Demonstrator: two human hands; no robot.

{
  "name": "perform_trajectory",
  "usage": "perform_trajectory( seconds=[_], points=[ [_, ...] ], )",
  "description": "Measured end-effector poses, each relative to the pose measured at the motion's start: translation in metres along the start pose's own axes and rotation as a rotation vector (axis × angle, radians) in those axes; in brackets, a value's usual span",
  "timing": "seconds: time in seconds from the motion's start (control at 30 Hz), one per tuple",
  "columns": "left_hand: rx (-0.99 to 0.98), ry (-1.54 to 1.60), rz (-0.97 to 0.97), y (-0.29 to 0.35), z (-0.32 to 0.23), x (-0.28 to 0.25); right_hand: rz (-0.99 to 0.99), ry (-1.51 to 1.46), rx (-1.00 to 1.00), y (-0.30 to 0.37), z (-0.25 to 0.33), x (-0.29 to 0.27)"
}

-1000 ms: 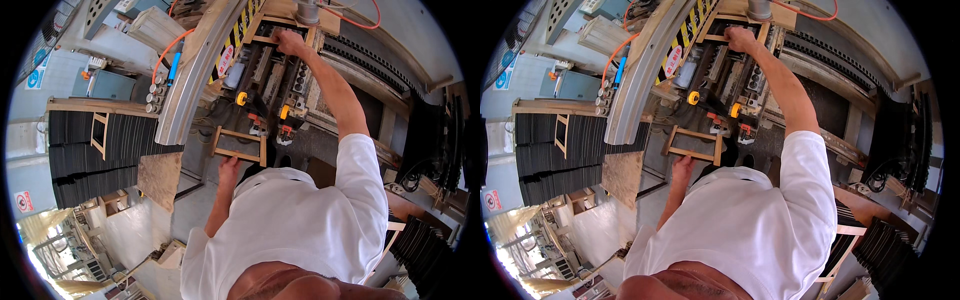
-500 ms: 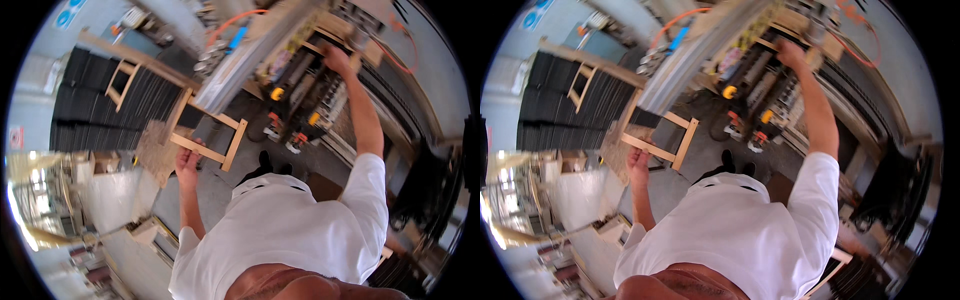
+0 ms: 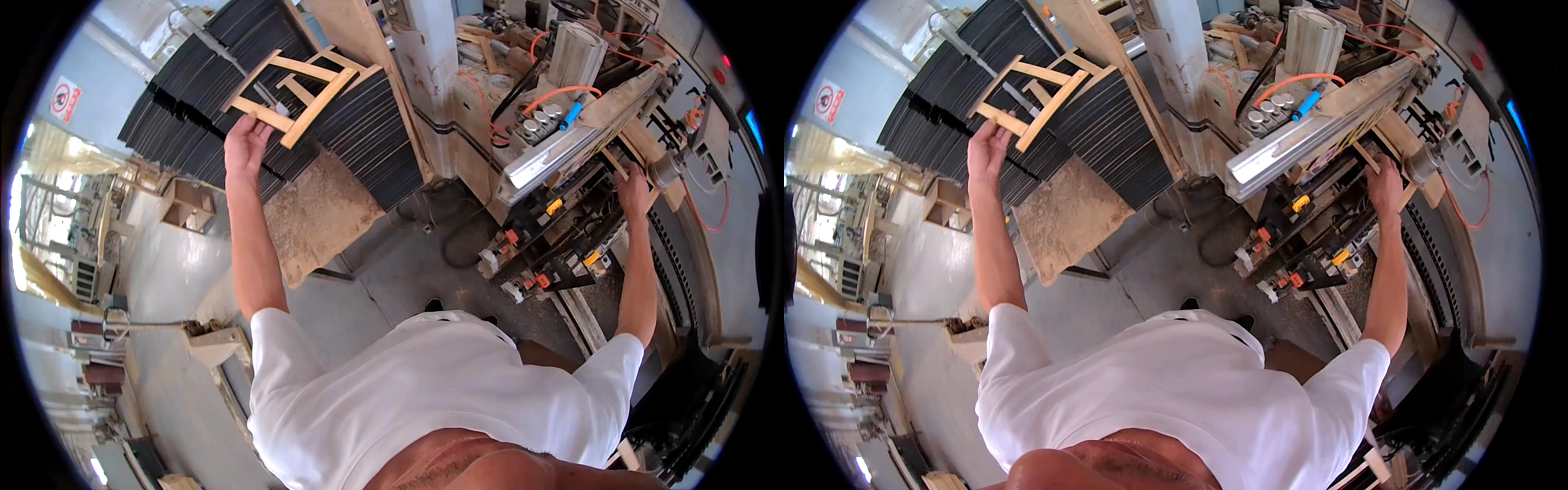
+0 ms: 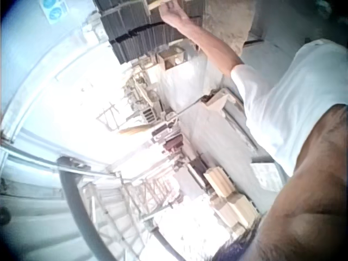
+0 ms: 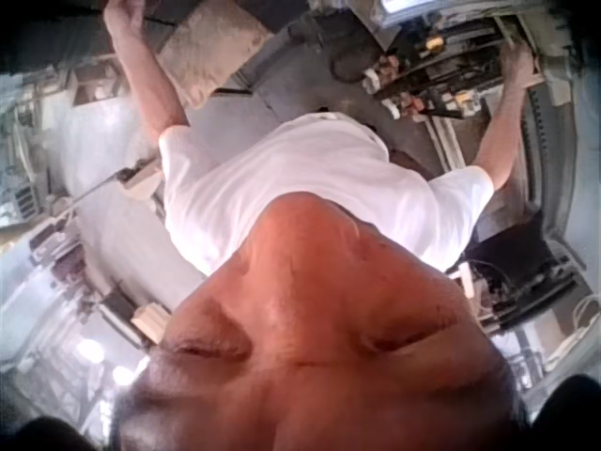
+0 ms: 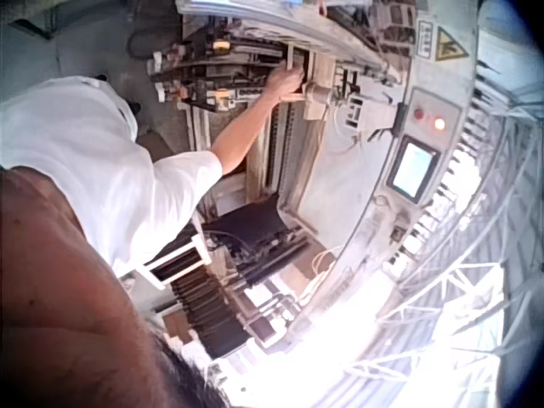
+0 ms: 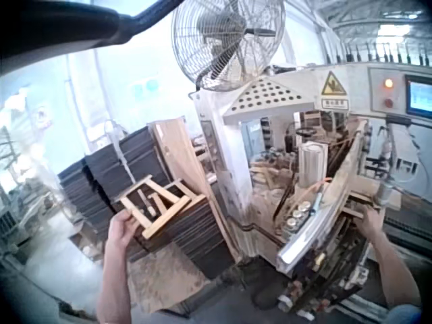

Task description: The person repeatedly picks up small wooden frames and places them into a machine, then removes them and stacks them on a nearby surface. The process is repeated multiple times with identical frames.

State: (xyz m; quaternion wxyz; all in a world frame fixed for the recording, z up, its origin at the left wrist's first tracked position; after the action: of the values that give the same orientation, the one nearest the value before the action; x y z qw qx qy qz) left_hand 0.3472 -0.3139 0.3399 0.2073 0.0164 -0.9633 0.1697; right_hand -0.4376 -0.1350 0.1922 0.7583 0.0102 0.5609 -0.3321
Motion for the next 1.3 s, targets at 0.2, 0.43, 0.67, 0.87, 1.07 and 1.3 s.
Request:
perform_trajectory(
  seconds=[0.2,0.43,0.67,0.87,1.07,1.3],
  points=[
    [-0.244,-0.296,0.026,-0.085,0.072,-0.029,-0.077,-0.389,0.099,0.091,0.068,-0.024],
    [0.015,-0.736,0.029,-0.077,0.071,-0.003,-0.049,-0.484,0.345,0.19,0.084,-0.022],
    [0.884,-1.519,0.528,0.018,0.012,0.144,-0.053,-0.608,0.472,0.25,0.077,-0.026],
    [0.682,-1.507,0.601,0.004,0.047,0.142,-0.059,-0.627,0.492,0.296,0.077,-0.047],
    [0.699,-1.505,0.642,0.009,0.043,0.151,-0.141,-0.521,0.489,0.362,0.051,-0.105],
    [0.99,-1.059,0.277,0.105,-0.003,0.179,-0.236,-0.099,0.345,0.425,0.053,-0.228]
  ],
)
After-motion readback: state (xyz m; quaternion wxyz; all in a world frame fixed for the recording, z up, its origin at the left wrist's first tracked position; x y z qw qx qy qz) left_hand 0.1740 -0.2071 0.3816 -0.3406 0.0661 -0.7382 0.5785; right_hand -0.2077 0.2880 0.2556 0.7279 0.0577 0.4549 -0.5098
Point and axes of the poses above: each hand's wrist, its own y-axis away from the middle knuckle, its own x-axis out of the palm, z = x × y, the point moved 8 cm from there along -y, towards the middle knuckle, and after that the axes turned 9 degrees about x, right-handed, at the moved point
